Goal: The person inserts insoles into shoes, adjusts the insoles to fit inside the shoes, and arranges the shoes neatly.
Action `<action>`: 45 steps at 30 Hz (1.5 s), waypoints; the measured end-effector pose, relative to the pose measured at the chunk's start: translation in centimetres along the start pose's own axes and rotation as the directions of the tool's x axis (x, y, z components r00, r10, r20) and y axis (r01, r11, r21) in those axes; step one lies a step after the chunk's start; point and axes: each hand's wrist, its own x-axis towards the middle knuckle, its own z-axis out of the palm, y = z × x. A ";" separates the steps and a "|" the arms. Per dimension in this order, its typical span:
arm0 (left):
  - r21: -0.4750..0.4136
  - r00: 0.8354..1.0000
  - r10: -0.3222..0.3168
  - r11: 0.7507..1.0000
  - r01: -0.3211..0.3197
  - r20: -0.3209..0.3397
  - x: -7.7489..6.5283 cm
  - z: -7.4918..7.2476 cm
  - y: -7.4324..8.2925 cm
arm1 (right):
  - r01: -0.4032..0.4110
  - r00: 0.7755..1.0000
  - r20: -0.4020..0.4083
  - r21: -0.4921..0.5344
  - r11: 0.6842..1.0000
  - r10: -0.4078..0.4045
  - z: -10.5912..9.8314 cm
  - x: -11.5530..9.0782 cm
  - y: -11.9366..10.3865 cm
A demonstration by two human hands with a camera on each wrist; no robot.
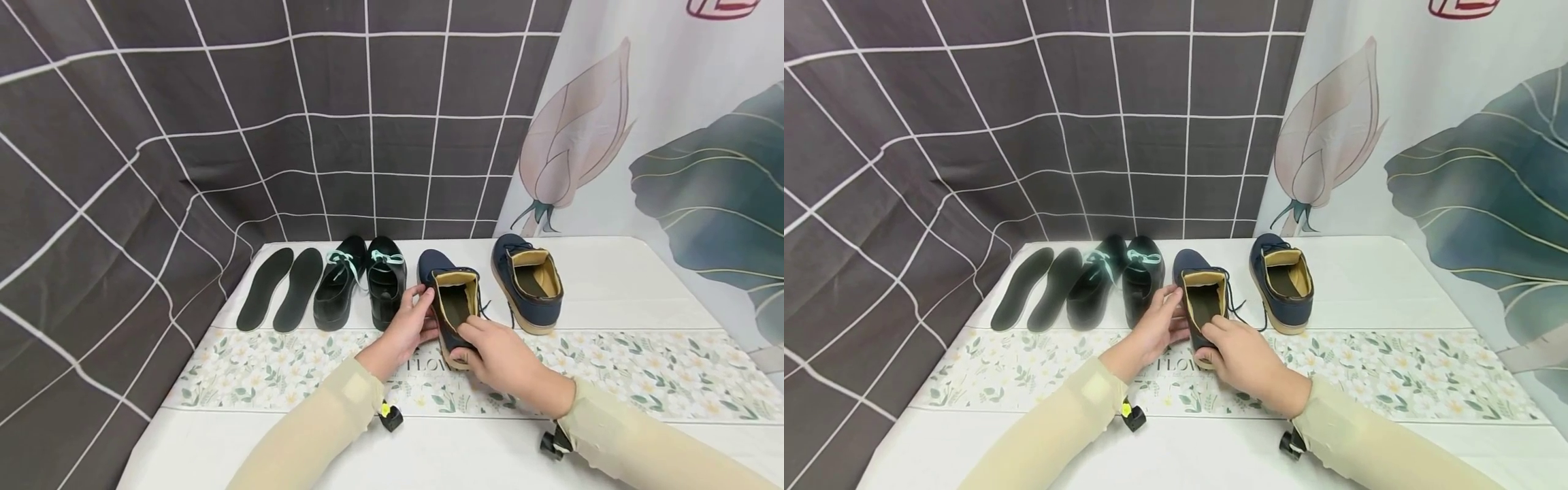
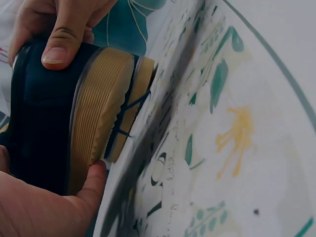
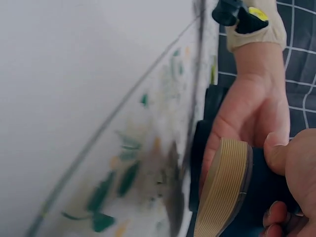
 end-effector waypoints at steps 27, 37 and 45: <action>-0.143 0.892 0.259 0.965 -0.221 0.370 -5.7 2.0 4.8 | 0.142 0.963 -0.226 -0.045 0.989 -0.148 -8.7 -1.5 -1.6; -0.167 0.842 0.261 0.964 -0.205 0.473 -7.0 2.7 6.8 | 0.170 0.943 -0.283 -0.049 0.984 -0.177 -12.1 -2.6 -1.2; -0.077 0.847 0.265 0.963 -0.259 0.460 -7.0 2.1 6.8 | 0.175 0.912 -0.359 -0.101 0.979 -0.200 -14.3 -3.3 -0.1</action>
